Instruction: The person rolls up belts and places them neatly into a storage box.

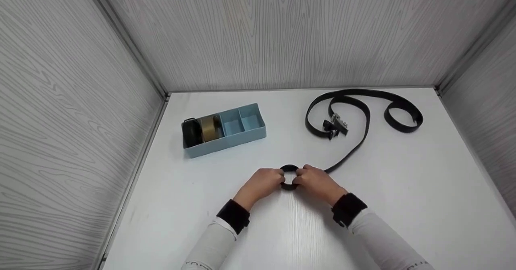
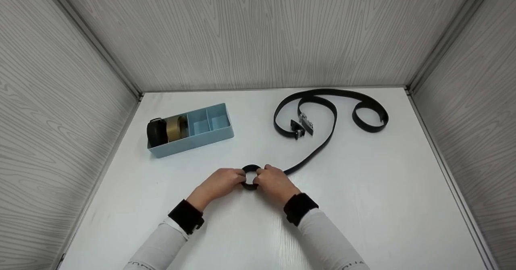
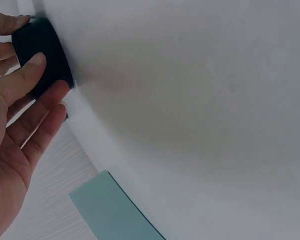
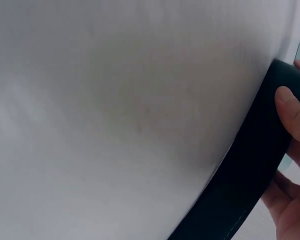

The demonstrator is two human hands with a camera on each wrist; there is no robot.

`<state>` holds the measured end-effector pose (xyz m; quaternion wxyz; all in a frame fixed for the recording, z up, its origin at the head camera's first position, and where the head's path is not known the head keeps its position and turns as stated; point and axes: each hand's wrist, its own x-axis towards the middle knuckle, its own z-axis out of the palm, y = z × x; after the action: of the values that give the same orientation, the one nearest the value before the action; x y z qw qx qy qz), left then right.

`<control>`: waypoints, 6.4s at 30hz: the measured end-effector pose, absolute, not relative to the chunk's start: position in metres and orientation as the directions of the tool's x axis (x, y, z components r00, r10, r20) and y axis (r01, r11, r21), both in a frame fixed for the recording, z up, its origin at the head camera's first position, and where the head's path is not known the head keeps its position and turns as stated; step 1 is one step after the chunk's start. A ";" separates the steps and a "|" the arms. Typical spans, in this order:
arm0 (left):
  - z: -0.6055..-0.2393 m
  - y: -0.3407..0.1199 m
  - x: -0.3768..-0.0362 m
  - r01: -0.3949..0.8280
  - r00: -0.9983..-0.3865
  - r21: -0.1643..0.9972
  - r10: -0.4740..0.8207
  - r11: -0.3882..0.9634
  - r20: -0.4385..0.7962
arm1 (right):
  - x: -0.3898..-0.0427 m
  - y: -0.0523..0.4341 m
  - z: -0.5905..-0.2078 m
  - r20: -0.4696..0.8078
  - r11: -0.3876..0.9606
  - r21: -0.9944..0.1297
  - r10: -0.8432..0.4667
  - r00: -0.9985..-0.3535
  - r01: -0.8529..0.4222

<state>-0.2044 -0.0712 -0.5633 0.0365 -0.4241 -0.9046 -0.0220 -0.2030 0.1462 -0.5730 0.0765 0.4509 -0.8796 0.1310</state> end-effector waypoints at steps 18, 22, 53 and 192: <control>-0.564 -0.070 -0.206 0.797 -0.604 0.012 0.796 0.604 0.036 | -0.204 0.154 -0.563 0.196 0.540 -0.274 -0.779 -0.596 -0.796; -0.563 -0.067 -0.201 0.780 -0.622 -0.048 0.782 0.624 0.048 | -0.200 0.151 -0.568 0.243 0.559 -0.226 -0.760 -0.602 -0.797; -0.559 -0.065 -0.197 0.805 -0.587 0.113 0.809 0.583 0.011 | -0.198 0.158 -0.560 0.054 0.542 -0.453 -0.776 -0.629 -0.708; -0.558 -0.053 -0.198 0.733 -0.676 -0.090 0.737 0.674 0.010 | -0.204 0.163 -0.559 0.196 0.557 -0.263 -0.768 -0.609 -0.788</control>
<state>-0.1980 -0.0531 -0.5579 0.0226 -0.4019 -0.9146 0.0391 -0.2042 0.1632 -0.5594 0.0294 0.4411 -0.8819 0.1639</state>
